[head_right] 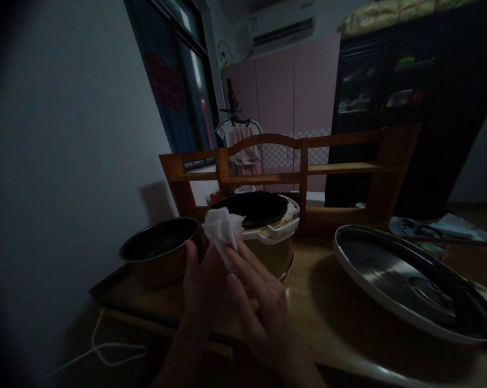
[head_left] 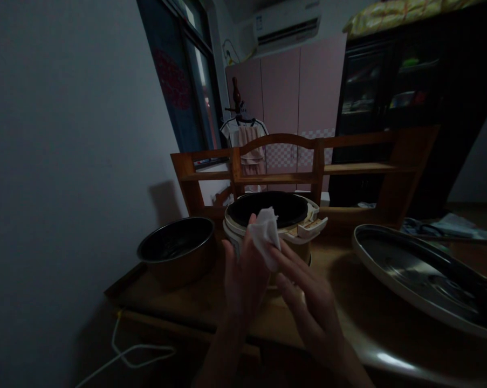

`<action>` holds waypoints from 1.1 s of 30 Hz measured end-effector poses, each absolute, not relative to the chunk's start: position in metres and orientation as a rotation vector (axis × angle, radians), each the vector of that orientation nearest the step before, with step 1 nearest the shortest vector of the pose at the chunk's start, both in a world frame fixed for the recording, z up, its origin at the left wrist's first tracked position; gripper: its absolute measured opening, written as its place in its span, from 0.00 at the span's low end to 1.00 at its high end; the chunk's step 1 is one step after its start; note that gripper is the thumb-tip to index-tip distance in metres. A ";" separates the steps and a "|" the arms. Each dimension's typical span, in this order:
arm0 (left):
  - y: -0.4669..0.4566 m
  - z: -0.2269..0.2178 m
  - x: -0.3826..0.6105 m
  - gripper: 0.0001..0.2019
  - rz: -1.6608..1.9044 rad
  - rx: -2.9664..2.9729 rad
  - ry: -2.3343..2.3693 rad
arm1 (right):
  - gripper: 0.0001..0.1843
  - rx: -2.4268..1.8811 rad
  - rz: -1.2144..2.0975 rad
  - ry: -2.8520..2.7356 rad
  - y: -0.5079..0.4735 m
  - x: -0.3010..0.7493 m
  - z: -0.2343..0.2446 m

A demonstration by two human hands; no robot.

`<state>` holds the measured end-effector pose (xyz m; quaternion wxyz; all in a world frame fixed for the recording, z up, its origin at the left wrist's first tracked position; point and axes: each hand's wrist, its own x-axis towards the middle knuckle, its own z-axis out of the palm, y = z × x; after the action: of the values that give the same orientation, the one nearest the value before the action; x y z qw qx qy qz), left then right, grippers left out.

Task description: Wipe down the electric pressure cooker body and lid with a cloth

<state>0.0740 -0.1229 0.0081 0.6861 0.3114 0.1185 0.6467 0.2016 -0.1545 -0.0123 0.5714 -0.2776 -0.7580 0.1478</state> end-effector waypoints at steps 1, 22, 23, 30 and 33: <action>-0.123 0.007 0.076 0.36 1.451 0.676 0.259 | 0.27 -0.629 0.348 -1.798 -0.152 0.196 -0.012; -0.118 0.019 0.074 0.35 1.605 0.796 0.185 | 0.14 -0.952 0.298 -1.172 -0.155 0.207 -0.026; -0.118 0.020 0.074 0.36 1.603 0.803 0.186 | 0.15 -0.980 0.269 -1.134 -0.154 0.209 -0.026; -0.127 0.020 0.076 0.34 1.558 0.778 0.158 | 0.18 -0.808 -0.133 -1.454 -0.147 0.194 -0.010; -0.130 0.017 0.076 0.35 1.461 0.671 0.176 | 0.23 -0.689 -0.040 -1.677 -0.149 0.180 -0.005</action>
<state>0.0759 -0.1296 0.0173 0.6903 0.3002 0.0785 0.6535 0.1796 -0.1487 -0.0051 0.6162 -0.2991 -0.7284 -0.0174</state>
